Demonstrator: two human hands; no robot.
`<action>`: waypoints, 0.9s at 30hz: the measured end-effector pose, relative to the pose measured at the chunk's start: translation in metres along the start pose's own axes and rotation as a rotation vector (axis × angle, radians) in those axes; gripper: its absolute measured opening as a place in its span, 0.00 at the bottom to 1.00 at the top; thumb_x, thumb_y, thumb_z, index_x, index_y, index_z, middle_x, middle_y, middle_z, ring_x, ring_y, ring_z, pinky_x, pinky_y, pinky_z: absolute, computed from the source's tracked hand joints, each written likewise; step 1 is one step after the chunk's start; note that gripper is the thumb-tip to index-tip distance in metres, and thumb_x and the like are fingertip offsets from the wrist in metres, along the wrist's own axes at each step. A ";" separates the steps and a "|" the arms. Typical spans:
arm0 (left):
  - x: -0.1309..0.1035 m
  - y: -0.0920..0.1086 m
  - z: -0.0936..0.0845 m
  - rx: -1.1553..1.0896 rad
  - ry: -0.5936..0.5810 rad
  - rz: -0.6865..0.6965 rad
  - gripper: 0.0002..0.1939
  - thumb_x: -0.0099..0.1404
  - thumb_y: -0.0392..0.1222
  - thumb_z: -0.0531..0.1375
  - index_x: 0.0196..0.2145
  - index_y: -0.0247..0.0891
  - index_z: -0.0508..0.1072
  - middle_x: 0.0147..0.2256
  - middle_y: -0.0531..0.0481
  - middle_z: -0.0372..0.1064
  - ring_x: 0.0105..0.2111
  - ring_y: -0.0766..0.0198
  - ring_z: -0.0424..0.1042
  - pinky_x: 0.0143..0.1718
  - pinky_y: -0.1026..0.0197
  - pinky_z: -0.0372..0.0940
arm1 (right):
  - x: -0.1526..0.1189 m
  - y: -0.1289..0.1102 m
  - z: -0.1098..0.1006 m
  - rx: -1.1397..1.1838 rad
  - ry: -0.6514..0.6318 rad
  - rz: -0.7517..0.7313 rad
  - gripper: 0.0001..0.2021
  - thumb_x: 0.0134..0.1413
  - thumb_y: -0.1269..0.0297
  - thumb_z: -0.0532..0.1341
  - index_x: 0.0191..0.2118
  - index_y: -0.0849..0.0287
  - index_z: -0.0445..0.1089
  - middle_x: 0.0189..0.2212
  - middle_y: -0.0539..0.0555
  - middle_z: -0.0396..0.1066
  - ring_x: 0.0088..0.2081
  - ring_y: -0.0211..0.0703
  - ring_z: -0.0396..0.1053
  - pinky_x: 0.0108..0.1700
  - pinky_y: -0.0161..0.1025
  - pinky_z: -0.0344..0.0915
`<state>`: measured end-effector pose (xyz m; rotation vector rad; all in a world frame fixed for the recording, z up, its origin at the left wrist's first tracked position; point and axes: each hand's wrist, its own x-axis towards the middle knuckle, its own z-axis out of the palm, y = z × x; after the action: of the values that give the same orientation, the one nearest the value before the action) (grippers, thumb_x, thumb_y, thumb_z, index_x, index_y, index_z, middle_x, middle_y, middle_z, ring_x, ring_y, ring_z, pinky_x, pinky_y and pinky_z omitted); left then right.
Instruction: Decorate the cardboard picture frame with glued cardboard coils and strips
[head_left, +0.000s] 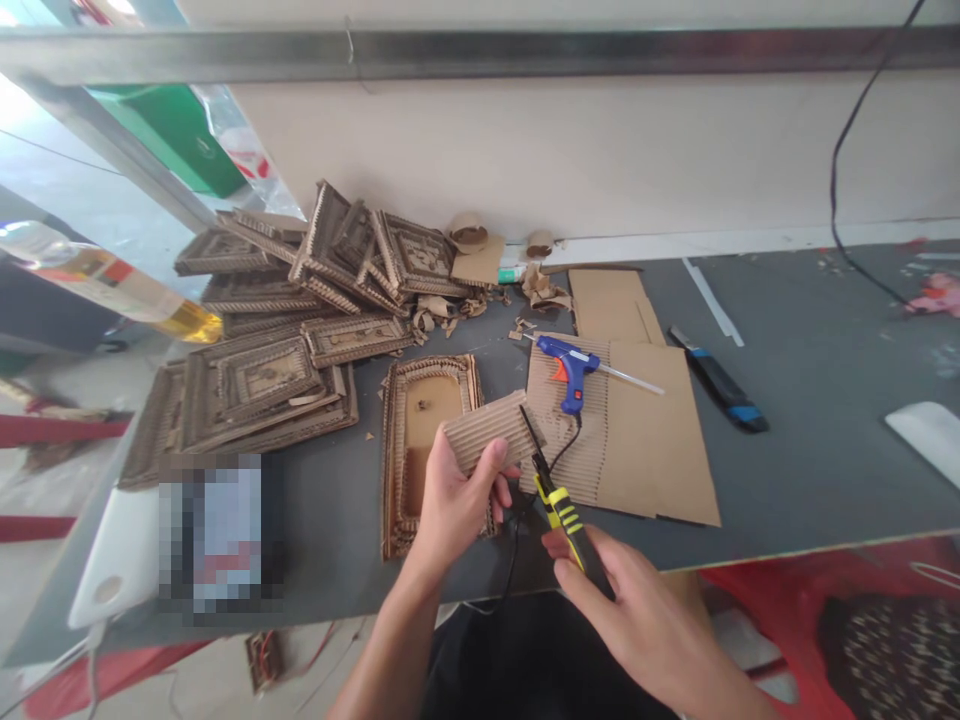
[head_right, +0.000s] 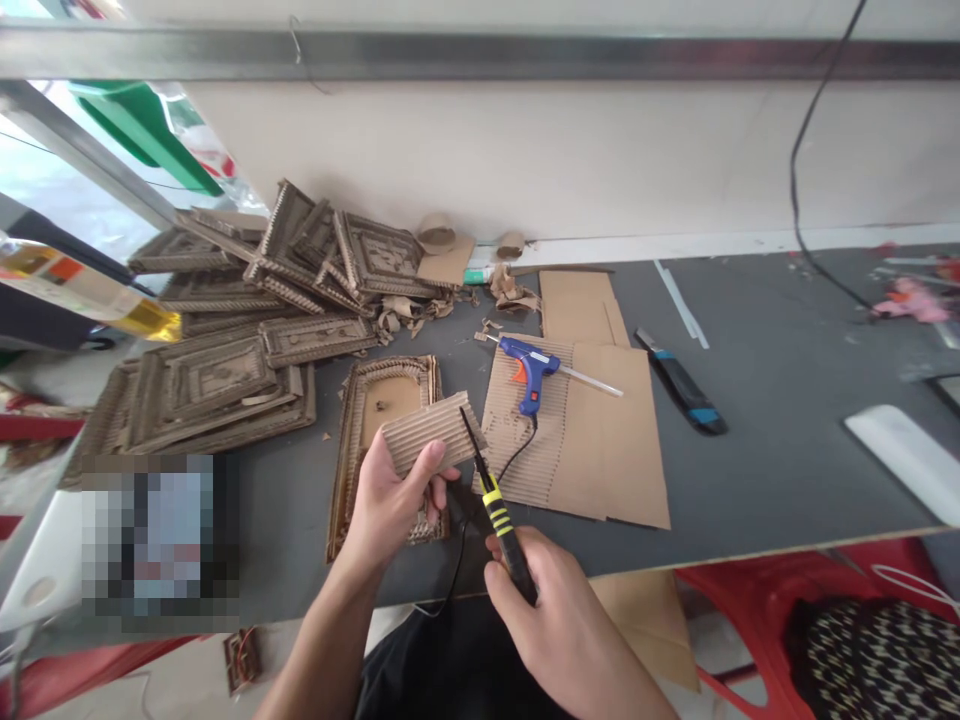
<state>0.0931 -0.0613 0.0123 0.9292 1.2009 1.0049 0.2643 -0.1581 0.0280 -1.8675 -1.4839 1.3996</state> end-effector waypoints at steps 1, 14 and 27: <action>-0.001 0.000 0.000 -0.011 -0.010 -0.011 0.21 0.65 0.54 0.65 0.41 0.39 0.59 0.24 0.54 0.74 0.13 0.71 0.65 0.11 0.72 0.61 | -0.001 0.002 0.000 0.021 0.003 0.001 0.18 0.64 0.50 0.54 0.44 0.56 0.75 0.44 0.59 0.79 0.49 0.52 0.76 0.51 0.44 0.71; -0.015 -0.001 -0.001 -0.063 -0.048 -0.068 0.20 0.67 0.54 0.64 0.41 0.38 0.60 0.23 0.54 0.73 0.14 0.72 0.65 0.10 0.73 0.60 | 0.000 -0.001 0.003 0.011 0.047 -0.013 0.18 0.65 0.48 0.54 0.47 0.53 0.74 0.44 0.55 0.79 0.48 0.49 0.76 0.48 0.41 0.73; -0.012 -0.001 -0.002 -0.068 -0.073 -0.073 0.20 0.66 0.54 0.64 0.41 0.38 0.60 0.24 0.53 0.74 0.14 0.71 0.65 0.10 0.72 0.61 | 0.009 0.008 0.010 0.075 0.142 -0.110 0.23 0.65 0.55 0.55 0.62 0.55 0.59 0.59 0.60 0.68 0.61 0.49 0.66 0.62 0.48 0.64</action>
<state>0.0906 -0.0731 0.0141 0.8555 1.1255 0.9400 0.2595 -0.1557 0.0139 -1.7721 -1.4227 1.2290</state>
